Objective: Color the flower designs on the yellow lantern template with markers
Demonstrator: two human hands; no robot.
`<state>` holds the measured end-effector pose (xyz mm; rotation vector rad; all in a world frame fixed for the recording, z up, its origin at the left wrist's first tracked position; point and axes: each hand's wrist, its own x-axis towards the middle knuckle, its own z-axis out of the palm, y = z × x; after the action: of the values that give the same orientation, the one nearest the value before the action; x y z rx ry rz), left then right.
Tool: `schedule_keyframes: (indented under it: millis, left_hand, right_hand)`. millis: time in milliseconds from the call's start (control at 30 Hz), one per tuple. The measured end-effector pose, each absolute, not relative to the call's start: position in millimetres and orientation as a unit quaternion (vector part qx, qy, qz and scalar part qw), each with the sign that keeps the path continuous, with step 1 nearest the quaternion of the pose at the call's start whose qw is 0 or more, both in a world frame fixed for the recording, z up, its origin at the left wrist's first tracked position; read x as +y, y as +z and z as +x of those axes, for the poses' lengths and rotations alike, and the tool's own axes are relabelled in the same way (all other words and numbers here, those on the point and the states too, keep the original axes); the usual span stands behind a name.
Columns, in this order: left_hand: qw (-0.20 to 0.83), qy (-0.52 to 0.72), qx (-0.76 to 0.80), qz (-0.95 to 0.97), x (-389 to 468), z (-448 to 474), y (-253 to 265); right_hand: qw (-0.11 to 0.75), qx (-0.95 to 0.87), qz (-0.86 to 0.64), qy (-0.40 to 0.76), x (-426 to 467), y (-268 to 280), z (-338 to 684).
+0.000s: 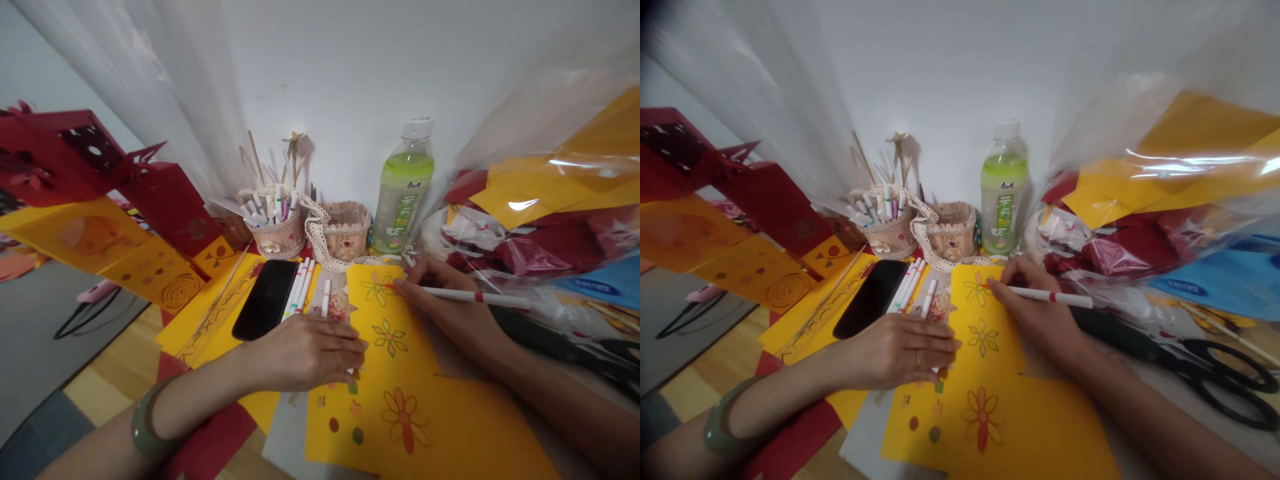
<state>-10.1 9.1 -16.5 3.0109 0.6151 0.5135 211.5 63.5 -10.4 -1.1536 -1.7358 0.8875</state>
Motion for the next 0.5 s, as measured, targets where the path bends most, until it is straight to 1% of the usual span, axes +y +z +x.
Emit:
schedule_keyframes:
  millis: [167,267,333,433,500]
  left_hand:
    - [0.055,0.174,0.201,0.962,7,-9,-13]
    - [0.017,0.208,0.218,0.954,9,-8,-14]
    - [-0.019,0.224,0.242,0.944,11,-8,-15]
    - [-0.041,0.219,0.279,0.934,13,-9,-17]
    - [-0.047,0.204,0.287,0.935,13,-10,-18]
  right_hand:
    - [0.403,-0.709,-0.442,0.374,65,-12,207]
    - [0.393,-0.688,-0.448,0.414,59,-11,204]
    - [0.369,-0.681,-0.447,0.447,53,-10,201]
    - [0.335,-0.676,-0.452,0.476,47,-7,198]
    - [0.346,-0.66,-0.468,0.475,47,-7,198]
